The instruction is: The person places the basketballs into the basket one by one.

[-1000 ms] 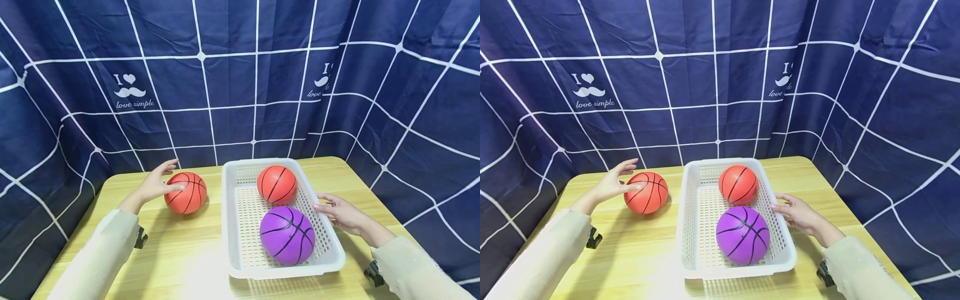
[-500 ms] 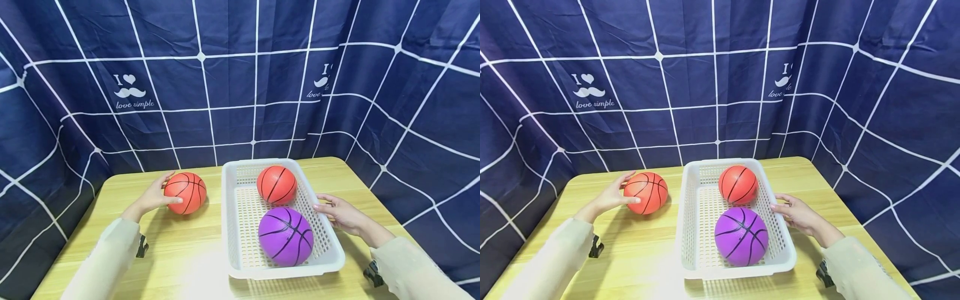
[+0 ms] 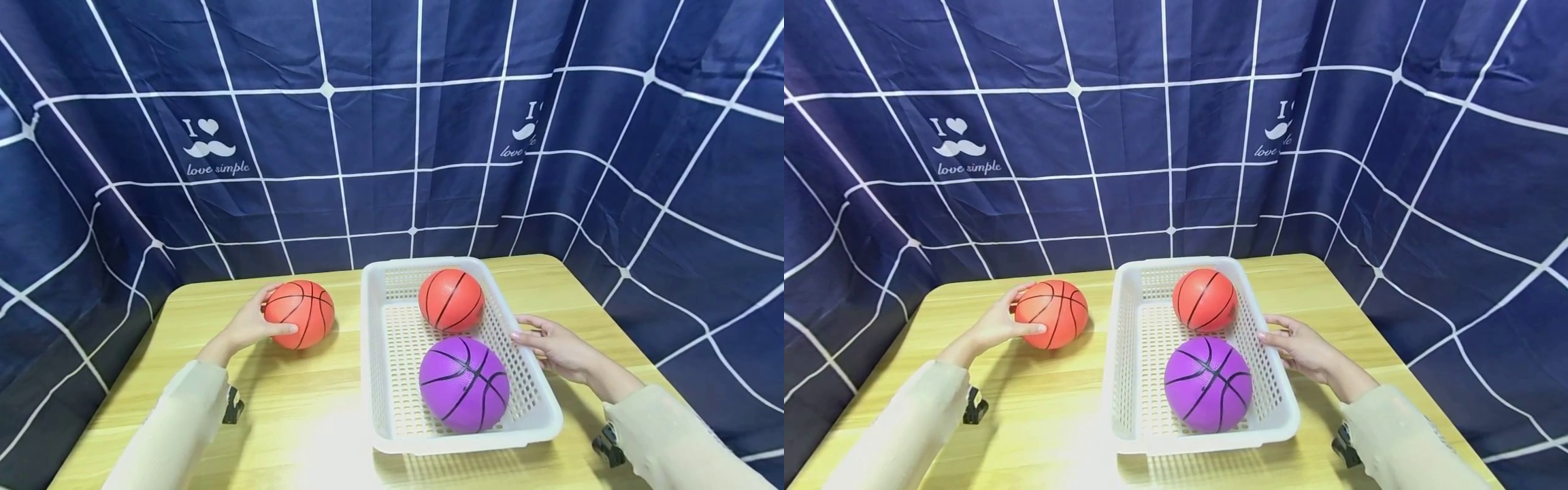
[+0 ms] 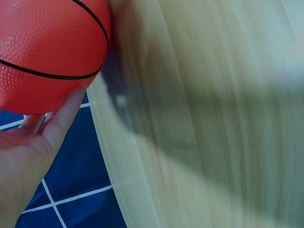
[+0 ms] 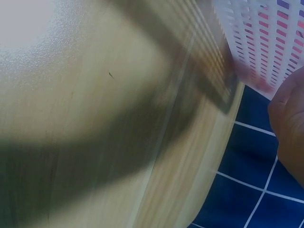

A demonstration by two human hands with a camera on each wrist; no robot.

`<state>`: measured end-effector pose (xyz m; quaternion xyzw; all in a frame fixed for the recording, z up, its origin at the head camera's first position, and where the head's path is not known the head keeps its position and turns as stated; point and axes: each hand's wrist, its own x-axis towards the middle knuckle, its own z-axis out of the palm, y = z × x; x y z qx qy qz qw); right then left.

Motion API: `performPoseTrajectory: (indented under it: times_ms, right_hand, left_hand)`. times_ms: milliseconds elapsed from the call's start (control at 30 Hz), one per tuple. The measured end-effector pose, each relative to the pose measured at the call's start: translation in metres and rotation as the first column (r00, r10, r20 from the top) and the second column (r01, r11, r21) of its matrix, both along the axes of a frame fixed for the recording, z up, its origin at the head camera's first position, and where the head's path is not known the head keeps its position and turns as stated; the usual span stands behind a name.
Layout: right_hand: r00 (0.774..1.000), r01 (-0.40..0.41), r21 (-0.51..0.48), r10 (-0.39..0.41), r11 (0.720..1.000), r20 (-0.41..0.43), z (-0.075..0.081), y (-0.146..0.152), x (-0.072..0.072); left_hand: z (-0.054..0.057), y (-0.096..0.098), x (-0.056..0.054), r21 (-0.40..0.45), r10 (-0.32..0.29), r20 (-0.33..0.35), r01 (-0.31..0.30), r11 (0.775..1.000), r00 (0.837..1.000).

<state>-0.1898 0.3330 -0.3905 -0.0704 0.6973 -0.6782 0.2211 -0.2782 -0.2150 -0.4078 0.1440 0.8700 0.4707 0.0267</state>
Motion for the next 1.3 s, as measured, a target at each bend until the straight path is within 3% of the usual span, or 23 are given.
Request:
performPoseTrajectory:
  times_ms: [233, 433, 600, 867, 1033, 1300]
  right_hand:
    - [1.000, -0.016, -0.019, 0.016, 1.000, 0.002, 0.000, 0.000, -0.001]
    - [1.000, -0.028, -0.033, 0.028, 0.999, 0.003, 0.001, 0.001, -0.001]
    - [1.000, -0.023, -0.030, 0.023, 0.999, 0.006, 0.001, 0.001, -0.001]
    - [1.000, -0.012, -0.020, 0.012, 1.000, 0.011, 0.002, 0.000, 0.000]
    - [1.000, -0.009, -0.023, 0.009, 1.000, 0.015, 0.001, 0.001, -0.001]
    - [1.000, -0.020, -0.019, 0.020, 1.000, 0.006, 0.002, 0.000, -0.001]
  left_hand:
    - [0.013, 0.003, -0.002, 0.036, -0.010, 0.010, 0.010, 0.999, 1.000]
    - [0.036, 0.009, -0.007, 0.047, -0.004, -0.072, 0.007, 0.999, 0.997]
    - [0.058, 0.024, -0.010, 0.039, -0.023, -0.120, 0.028, 0.999, 0.992]
    - [0.085, 0.058, -0.010, 0.048, -0.101, -0.163, 0.110, 0.993, 0.981]
    - [0.093, 0.076, -0.008, 0.055, -0.155, -0.176, 0.167, 0.984, 0.972]
    - [0.097, 0.101, -0.006, 0.043, -0.223, -0.211, 0.237, 0.971, 0.952]
